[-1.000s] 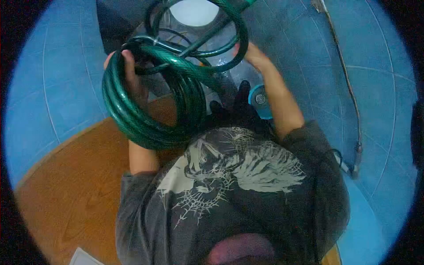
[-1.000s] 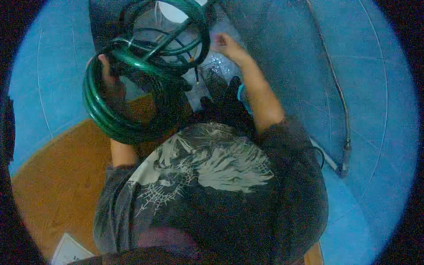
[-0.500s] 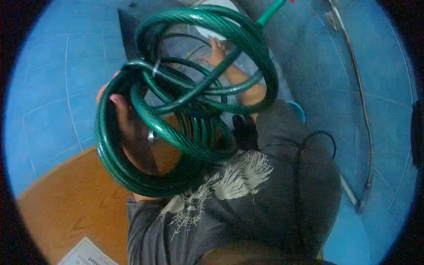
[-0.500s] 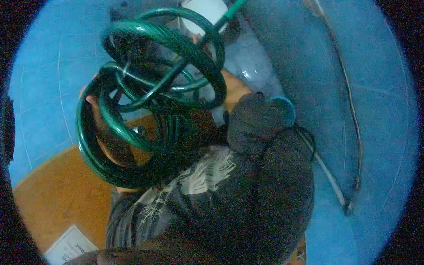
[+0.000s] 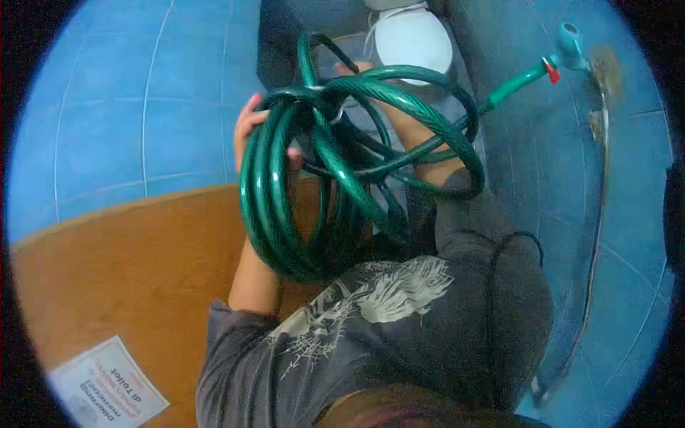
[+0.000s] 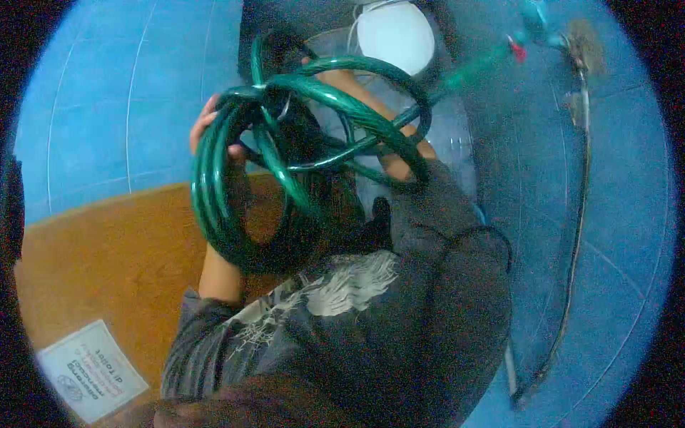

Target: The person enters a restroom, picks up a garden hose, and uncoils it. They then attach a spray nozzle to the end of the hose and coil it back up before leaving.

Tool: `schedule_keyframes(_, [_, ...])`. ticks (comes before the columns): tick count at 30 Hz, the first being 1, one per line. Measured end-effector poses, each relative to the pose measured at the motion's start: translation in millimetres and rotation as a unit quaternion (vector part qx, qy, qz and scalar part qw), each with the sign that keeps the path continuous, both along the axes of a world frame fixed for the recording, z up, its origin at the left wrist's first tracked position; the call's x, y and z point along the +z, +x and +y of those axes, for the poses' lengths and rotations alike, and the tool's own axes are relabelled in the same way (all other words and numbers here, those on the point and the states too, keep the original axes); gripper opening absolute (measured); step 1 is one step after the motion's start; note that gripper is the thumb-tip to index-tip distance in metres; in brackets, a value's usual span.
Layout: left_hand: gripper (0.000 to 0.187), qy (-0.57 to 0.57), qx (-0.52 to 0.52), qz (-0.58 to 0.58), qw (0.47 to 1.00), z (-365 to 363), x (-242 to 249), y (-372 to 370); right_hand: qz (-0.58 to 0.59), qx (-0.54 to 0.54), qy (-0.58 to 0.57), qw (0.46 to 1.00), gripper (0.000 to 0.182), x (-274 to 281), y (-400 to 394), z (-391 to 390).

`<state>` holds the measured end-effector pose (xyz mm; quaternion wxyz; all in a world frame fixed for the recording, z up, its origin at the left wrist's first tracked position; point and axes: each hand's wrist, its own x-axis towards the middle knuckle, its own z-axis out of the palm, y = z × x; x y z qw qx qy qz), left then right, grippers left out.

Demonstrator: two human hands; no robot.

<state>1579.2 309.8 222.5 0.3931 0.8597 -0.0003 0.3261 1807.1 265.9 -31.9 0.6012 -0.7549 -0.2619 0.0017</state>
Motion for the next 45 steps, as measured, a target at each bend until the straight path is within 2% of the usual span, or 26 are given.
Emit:
schedule_keyframes(3, [0.072, 0.032, 0.024, -0.089, 0.995, 4, -6, 5, 0.017, 0.025, 0.034, 0.999, 0.046, 27, -3, -7])
schedule_keyframes(8, [0.077, -0.089, 0.018, -0.061, 0.994, -5, 26, -1, 0.036, 0.081, 0.111, 0.99, 0.04, 64, 6, -7])
schedule_keyframes(11, [0.075, -0.086, -0.008, -0.037, 0.996, 2, 19, -3, 0.045, 0.077, 0.144, 0.986, 0.037, 100, 6, 2])
schedule_keyframes(12, [0.071, -0.087, -0.034, -0.049, 0.994, 6, 12, -2, 0.04, 0.058, 0.124, 0.99, 0.034, 117, 1, 1])
schedule_keyframes(15, [0.062, -0.09, -0.025, -0.054, 0.994, 7, 15, -10, 0.074, 0.157, 0.199, 0.964, 0.038, 126, -2, 0])
schedule_keyframes(16, [0.052, -0.08, -0.026, -0.037, 0.996, 10, 20, -14, 0.066, 0.145, 0.19, 0.969, 0.038, 131, -3, -3])
schedule_keyframes(18, [0.046, -0.112, -0.018, -0.018, 0.993, 7, 26, -21, 0.128, 0.234, 0.214, 0.94, 0.037, 150, 4, -19])
schedule_keyframes(20, [0.037, -0.136, 0.01, -0.001, 0.991, -7, 42, -25, 0.173, 0.29, 0.305, 0.891, 0.035, 160, 2, -16])
schedule_keyframes(23, [0.033, -0.152, -0.038, 0.011, 0.988, -8, 42, -21, 0.094, 0.35, 0.231, 0.903, 0.034, 181, 22, -17])
schedule_keyframes(24, [0.03, -0.149, -0.006, 0.072, 0.986, -12, 54, -26, 0.111, 0.36, 0.202, 0.904, 0.033, 194, 22, -25])
schedule_keyframes(27, [0.029, -0.247, -0.003, 0.026, 0.969, -4, 42, -15, 0.005, 0.361, 0.112, 0.926, 0.035, 215, 42, -41])
schedule_keyframes(28, [0.029, -0.274, -0.023, -0.027, 0.961, 7, 28, -9, -0.009, 0.319, 0.112, 0.941, 0.036, 213, 38, -39])
schedule_keyframes(31, [0.034, -0.281, 0.012, -0.05, 0.958, 12, 31, -1, 0.024, 0.32, 0.09, 0.943, 0.037, 213, 31, -43])
schedule_keyframes(34, [0.035, -0.259, -0.036, -0.049, 0.964, 16, 30, -1, 0.027, 0.323, 0.071, 0.943, 0.038, 210, 25, -42])
schedule_keyframes(40, [0.032, -0.325, -0.087, -0.059, 0.94, 18, 30, 12, 0.074, 0.376, 0.109, 0.917, 0.046, 210, -5, -37])
schedule_keyframes(43, [0.028, -0.32, -0.099, -0.052, 0.941, 20, 37, 24, 0.196, 0.36, 0.165, 0.897, 0.044, 189, -17, -26])
schedule_keyframes(45, [0.028, -0.29, -0.076, -0.03, 0.953, 25, 37, 29, 0.236, 0.308, 0.131, 0.912, 0.045, 166, -19, -20])
